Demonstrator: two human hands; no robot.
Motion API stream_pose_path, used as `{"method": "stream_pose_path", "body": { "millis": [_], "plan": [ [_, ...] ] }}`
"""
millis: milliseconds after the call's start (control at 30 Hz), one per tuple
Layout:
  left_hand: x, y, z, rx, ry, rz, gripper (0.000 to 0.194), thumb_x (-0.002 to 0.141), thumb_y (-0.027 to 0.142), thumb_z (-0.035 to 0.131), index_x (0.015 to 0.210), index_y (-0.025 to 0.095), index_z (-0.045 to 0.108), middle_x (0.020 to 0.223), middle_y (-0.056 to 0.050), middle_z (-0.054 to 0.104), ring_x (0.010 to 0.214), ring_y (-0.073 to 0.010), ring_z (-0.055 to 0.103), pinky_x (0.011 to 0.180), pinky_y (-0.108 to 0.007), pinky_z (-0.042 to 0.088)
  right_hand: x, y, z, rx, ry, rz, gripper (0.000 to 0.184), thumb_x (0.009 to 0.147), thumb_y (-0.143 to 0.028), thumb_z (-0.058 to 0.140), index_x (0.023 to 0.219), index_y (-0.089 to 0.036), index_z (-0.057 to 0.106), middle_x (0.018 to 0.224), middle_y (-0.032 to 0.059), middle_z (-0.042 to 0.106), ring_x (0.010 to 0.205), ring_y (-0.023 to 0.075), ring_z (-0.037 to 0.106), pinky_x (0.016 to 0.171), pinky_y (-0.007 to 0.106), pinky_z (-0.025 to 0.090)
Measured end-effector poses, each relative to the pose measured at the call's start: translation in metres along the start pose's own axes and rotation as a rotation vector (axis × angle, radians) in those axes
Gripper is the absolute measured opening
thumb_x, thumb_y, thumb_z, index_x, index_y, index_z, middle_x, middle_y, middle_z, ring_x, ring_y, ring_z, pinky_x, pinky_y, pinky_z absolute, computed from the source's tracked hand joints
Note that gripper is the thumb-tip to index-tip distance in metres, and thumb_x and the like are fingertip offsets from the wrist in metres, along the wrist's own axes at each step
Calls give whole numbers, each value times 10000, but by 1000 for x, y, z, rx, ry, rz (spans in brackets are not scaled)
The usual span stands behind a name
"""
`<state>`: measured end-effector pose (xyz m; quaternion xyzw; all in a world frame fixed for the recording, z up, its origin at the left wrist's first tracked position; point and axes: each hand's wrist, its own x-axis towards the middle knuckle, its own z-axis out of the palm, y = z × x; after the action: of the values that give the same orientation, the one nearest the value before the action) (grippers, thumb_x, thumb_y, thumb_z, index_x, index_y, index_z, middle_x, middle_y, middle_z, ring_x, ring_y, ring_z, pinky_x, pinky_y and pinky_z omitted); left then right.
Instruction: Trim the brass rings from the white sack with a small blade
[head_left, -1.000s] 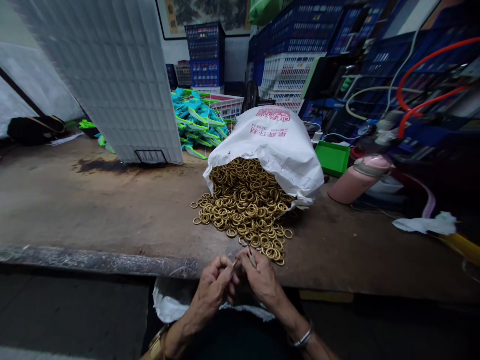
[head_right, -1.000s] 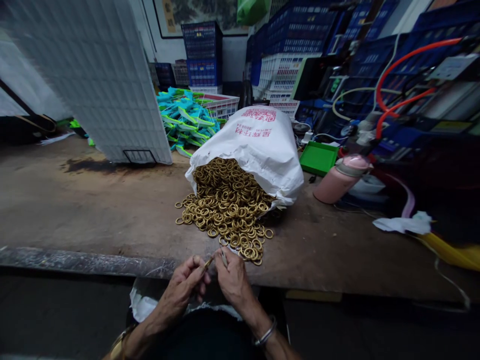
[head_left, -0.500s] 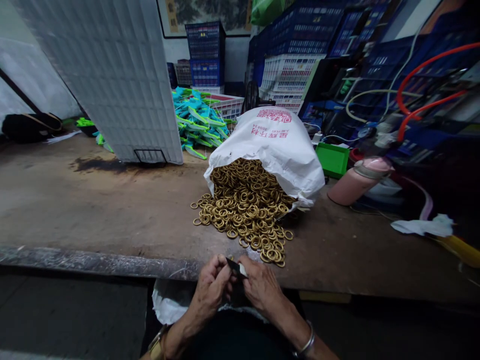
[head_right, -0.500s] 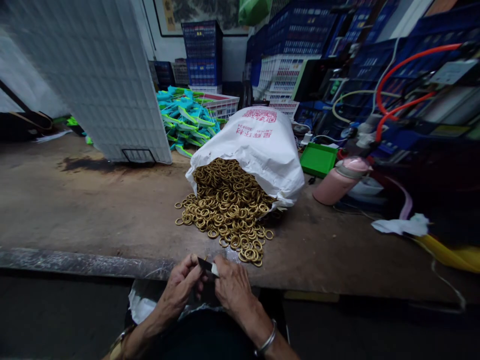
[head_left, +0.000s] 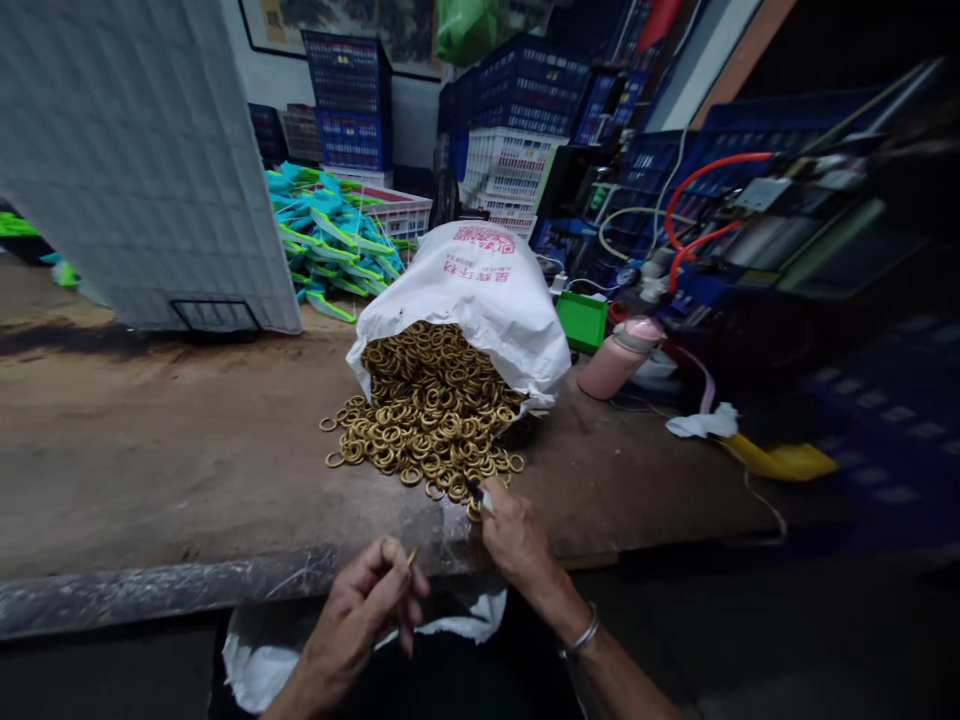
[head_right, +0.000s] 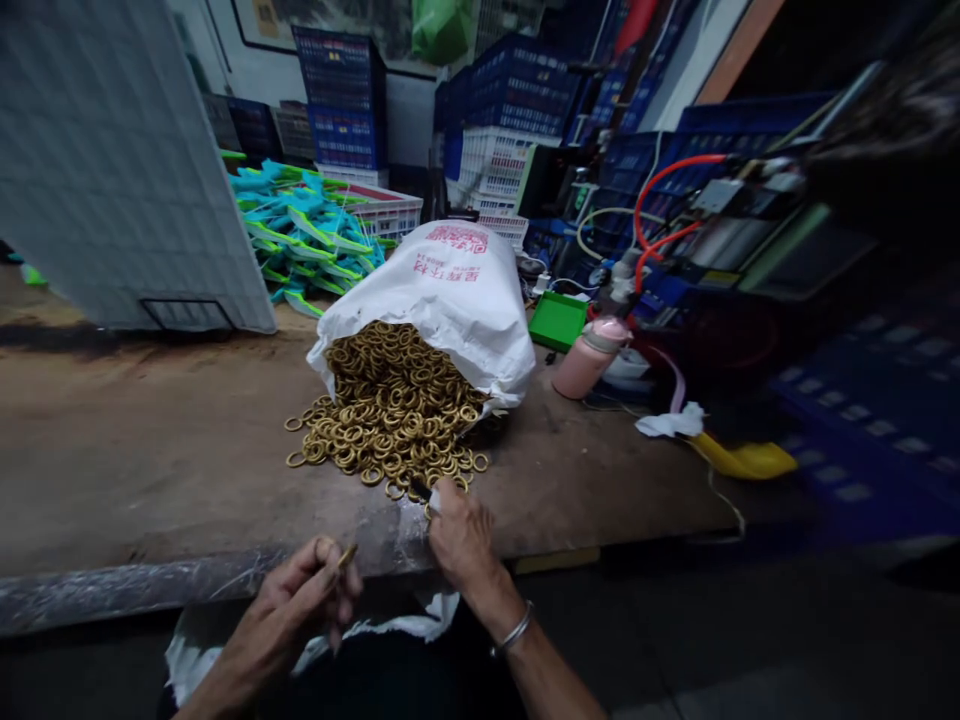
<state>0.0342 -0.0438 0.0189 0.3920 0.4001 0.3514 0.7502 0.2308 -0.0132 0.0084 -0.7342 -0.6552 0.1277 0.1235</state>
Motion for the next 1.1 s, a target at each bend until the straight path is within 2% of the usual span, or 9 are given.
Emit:
{"method": "stream_pose_path", "body": {
  "millis": [133, 267, 400, 500, 667, 733, 833, 967, 1100],
  "plan": [
    [13, -8, -7, -151, 105, -74, 280, 686, 407, 621, 711, 141, 538, 644, -32, 598, 457, -77, 488, 411, -183, 384, 18, 39, -12, -4, 179, 157, 177, 797, -161, 398, 917, -175, 527, 768, 57, 632, 680, 153, 556, 566, 231, 275],
    [15, -6, -8, -309, 123, -99, 229, 654, 314, 662, 767, 166, 528, 725, -36, 615, 527, -100, 513, 418, -189, 393, 32, 64, -9, -23, 196, 144, 191, 819, -244, 424, 985, -192, 503, 882, 60, 634, 732, 152, 566, 583, 227, 284],
    [14, -4, -11, -467, 82, -176, 287, 651, 250, 664, 905, 165, 560, 730, -33, 599, 561, -102, 520, 456, -198, 409, 40, 69, -4, -70, 115, 99, 193, 819, -266, 423, 994, -228, 494, 858, 36, 628, 723, 148, 565, 566, 223, 269],
    [14, -8, -14, -555, 88, -208, 147, 687, 245, 640, 758, 129, 584, 720, -40, 583, 590, -105, 523, 491, -215, 425, 43, 70, -5, -71, 86, 136, 155, 805, -278, 426, 930, -220, 496, 799, 31, 618, 675, 149, 552, 535, 224, 244],
    [16, -13, -10, -501, 111, -232, 214, 699, 286, 638, 619, 115, 537, 655, -30, 561, 551, -96, 512, 451, -196, 395, 41, 74, -6, 62, 106, 206, 101, 754, -270, 441, 817, -199, 474, 644, -5, 537, 565, 129, 476, 509, 218, 237],
    [18, -13, -5, -425, 91, -202, 215, 702, 316, 634, 666, 130, 532, 628, -8, 545, 524, -88, 499, 420, -180, 373, 34, 67, -6, 205, 158, 190, 72, 741, -262, 422, 752, -199, 456, 604, -27, 483, 545, 119, 440, 509, 211, 261],
    [22, -15, 1, -292, 114, -99, 277, 671, 353, 653, 829, 169, 520, 612, 28, 531, 477, -79, 472, 360, -157, 331, 17, 40, -3, 473, 180, 123, 99, 723, -291, 421, 702, -198, 446, 588, -43, 444, 549, 113, 421, 520, 205, 304],
    [27, -18, 3, -92, 198, 31, 441, 654, 426, 639, 981, 175, 484, 531, 75, 487, 360, -48, 367, 315, -150, 275, -4, -11, 6, 800, -2, 33, 113, 704, -309, 465, 713, -198, 451, 574, -57, 441, 534, 97, 416, 521, 197, 341],
    [25, -11, 3, -29, 226, 119, 321, 664, 391, 636, 849, 146, 541, 531, 52, 532, 418, -57, 440, 410, -164, 337, -12, -44, 18, 990, -206, 32, 116, 679, -292, 505, 711, -199, 445, 537, -76, 419, 492, 86, 400, 487, 194, 342]
  ]
}}
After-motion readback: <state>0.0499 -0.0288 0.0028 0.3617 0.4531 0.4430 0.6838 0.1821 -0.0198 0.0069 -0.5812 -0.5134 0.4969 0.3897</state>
